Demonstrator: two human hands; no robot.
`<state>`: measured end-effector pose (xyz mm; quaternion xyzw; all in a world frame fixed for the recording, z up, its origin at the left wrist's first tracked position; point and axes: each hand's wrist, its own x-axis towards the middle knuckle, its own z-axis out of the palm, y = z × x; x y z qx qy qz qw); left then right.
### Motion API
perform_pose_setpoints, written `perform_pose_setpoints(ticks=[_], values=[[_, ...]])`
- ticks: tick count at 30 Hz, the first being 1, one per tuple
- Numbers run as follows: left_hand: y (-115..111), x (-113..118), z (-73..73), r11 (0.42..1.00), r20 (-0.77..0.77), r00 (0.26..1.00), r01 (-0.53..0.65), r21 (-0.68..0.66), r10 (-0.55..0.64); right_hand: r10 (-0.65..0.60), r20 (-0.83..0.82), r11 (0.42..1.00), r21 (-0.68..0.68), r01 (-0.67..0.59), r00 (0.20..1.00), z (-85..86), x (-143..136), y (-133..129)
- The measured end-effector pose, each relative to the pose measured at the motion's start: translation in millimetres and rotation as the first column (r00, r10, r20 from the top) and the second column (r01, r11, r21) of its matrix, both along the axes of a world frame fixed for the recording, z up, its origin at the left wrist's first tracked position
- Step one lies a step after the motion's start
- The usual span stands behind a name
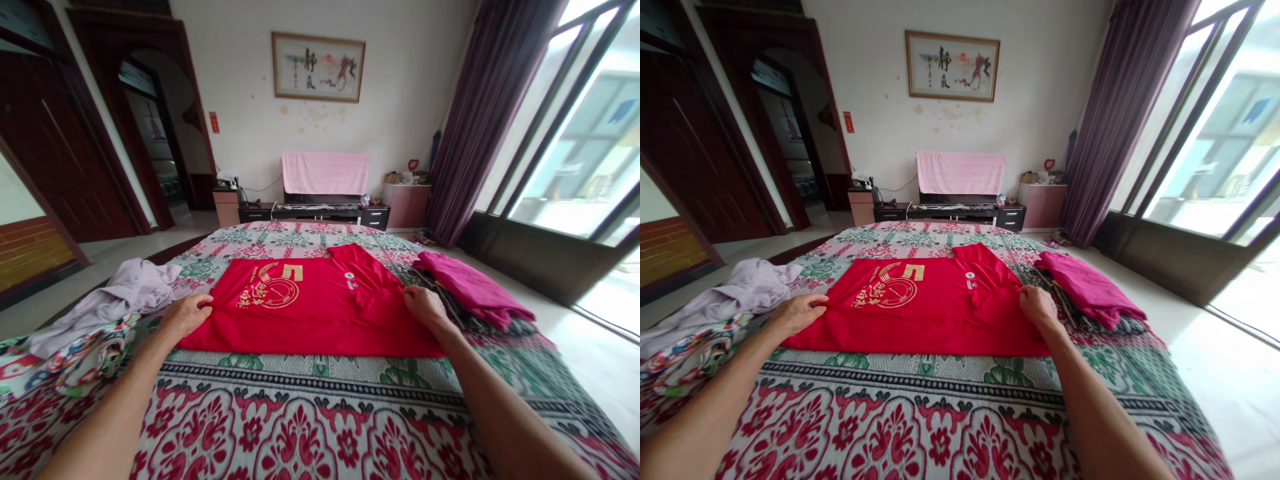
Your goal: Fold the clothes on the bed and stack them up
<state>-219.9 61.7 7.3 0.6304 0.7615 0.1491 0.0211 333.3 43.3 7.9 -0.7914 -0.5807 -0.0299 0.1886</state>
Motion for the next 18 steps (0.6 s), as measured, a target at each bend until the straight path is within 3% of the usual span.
perform_pose_setpoints(ticks=[6, 11, 18], values=[[-2.3, -15.5, -0.3, 0.994, -0.065, 0.992, -0.106, 0.026, 0.108, -0.109, 0.001, 0.992, -0.069, 0.108, 0.994, 3.5, 9.6, 9.8], [-6.5, -12.6, -4.9, 0.996, -0.097, 0.991, -0.090, 0.004, 0.090, -0.116, 0.011, 0.981, -0.157, 0.116, 0.993, 6.6, 13.0, 30.1], [-6.5, -8.0, 0.3, 0.996, -0.096, 0.993, -0.066, -0.053, 0.061, -0.070, 0.016, 0.978, -0.196, 0.071, 0.997, 4.0, 15.6, 60.6]])
